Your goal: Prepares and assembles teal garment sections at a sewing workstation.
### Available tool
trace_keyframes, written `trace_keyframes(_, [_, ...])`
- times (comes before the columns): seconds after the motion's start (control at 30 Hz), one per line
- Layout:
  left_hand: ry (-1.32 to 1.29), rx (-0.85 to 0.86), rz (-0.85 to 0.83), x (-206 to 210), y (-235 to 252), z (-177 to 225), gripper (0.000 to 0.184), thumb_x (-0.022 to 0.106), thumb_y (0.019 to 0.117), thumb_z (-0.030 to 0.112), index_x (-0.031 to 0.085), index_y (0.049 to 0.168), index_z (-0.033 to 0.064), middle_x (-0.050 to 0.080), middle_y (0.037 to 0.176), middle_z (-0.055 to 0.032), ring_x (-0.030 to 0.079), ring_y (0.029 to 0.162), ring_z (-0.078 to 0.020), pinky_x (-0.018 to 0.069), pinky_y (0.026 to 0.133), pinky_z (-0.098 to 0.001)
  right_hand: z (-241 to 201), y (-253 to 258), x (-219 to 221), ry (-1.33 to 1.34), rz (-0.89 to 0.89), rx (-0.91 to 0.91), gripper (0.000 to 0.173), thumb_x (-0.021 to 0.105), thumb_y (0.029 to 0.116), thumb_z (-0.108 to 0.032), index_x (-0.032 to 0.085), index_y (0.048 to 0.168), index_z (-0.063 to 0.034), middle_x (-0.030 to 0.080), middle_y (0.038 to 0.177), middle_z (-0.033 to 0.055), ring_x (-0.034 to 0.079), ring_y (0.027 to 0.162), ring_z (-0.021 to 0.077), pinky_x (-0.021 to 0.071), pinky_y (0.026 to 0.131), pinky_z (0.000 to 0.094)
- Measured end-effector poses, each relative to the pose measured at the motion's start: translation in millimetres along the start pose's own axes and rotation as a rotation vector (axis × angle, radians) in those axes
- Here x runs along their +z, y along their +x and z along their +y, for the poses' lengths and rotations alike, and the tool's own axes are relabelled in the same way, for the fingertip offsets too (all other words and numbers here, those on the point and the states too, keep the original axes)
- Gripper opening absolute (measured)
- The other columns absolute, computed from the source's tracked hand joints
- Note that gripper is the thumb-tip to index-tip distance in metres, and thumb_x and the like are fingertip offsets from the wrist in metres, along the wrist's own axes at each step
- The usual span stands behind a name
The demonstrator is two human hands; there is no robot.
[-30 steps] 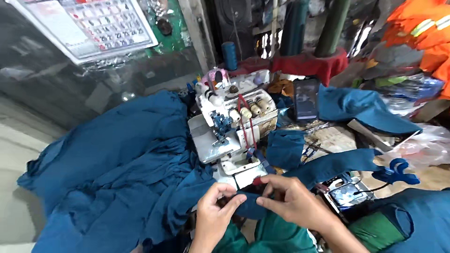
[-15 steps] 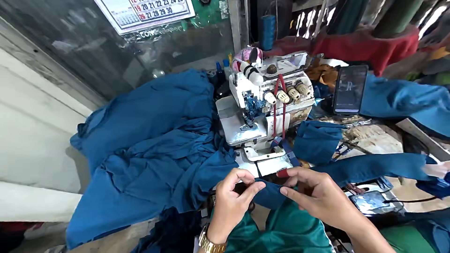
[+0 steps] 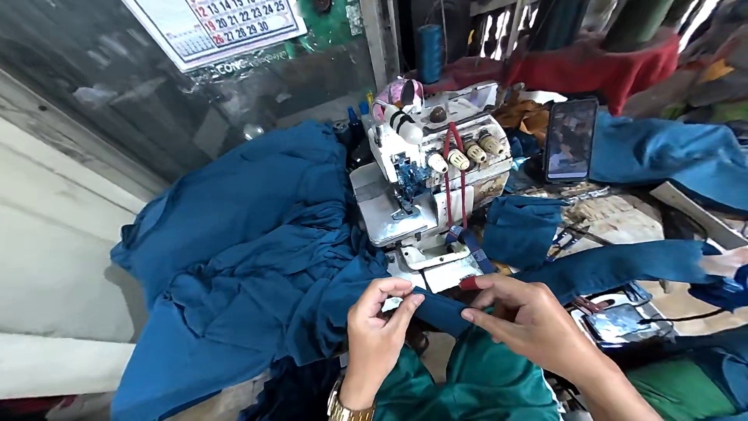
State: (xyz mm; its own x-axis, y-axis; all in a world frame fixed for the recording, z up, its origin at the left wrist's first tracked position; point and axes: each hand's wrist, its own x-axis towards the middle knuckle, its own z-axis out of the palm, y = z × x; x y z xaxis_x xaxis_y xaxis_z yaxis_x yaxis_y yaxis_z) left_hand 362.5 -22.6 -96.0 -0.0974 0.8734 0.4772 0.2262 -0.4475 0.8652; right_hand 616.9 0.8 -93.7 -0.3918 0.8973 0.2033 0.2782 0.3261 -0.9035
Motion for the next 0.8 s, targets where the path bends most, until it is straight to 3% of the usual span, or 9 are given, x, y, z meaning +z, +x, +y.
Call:
trace_keyframes(0.2, [0.013,-0.011,0.027,5.1,1.3,-3.0,0.023,0.072,0.0928,0.005,0.069,0.115,0.0061,0.073,0.100,-0.0093,0.073,0.088,-0.0243,0.0649,0.080,-0.0388,-2.1,-1.9,5.1,0.055,0.061,0.009,0.029,0.077,0.0928,-0.023,0.071,0.121,-0.0246,0.076,0.102,-0.0076,0.069,0.062,0.0110,0.0609,0.052,0.0273])
trace_keyframes(0.37, [0.026,0.028,0.040,7.8,3.1,-0.7,0.026,0.070,0.0943,0.004,0.066,0.120,0.0053,0.073,0.100,-0.0097,0.073,0.087,-0.0242,0.0653,0.080,-0.0391,-3.1,0.0,5.5,0.000,0.122,-0.065,0.029,0.078,0.0909,-0.027,0.072,0.119,-0.0248,0.075,0.095,-0.0097,0.065,0.061,0.0064,0.0557,0.051,0.0233])
trace_keyframes(0.63, [0.031,0.041,0.074,13.7,5.9,-1.7,0.026,0.070,0.0949,0.003,0.065,0.120,0.0067,0.072,0.102,-0.0082,0.073,0.087,-0.0229,0.0654,0.081,-0.0392,-2.3,3.3,5.9,0.040,0.125,-0.023,0.032,0.078,0.0915,-0.025,0.071,0.123,-0.0274,0.075,0.096,-0.0093,0.064,0.058,0.0092,0.0549,0.048,0.0252])
trace_keyframes(0.8, [0.023,-0.036,0.062,16.4,13.3,-10.4,0.021,0.065,0.0977,0.005,0.065,0.118,0.0012,0.072,0.109,-0.0105,0.073,0.085,-0.0206,0.0648,0.072,-0.0331,-0.5,14.0,10.4,0.079,0.110,-0.026,0.033,0.077,0.0912,-0.024,0.070,0.124,-0.0235,0.077,0.099,-0.0067,0.067,0.060,0.0106,0.0568,0.048,0.0267])
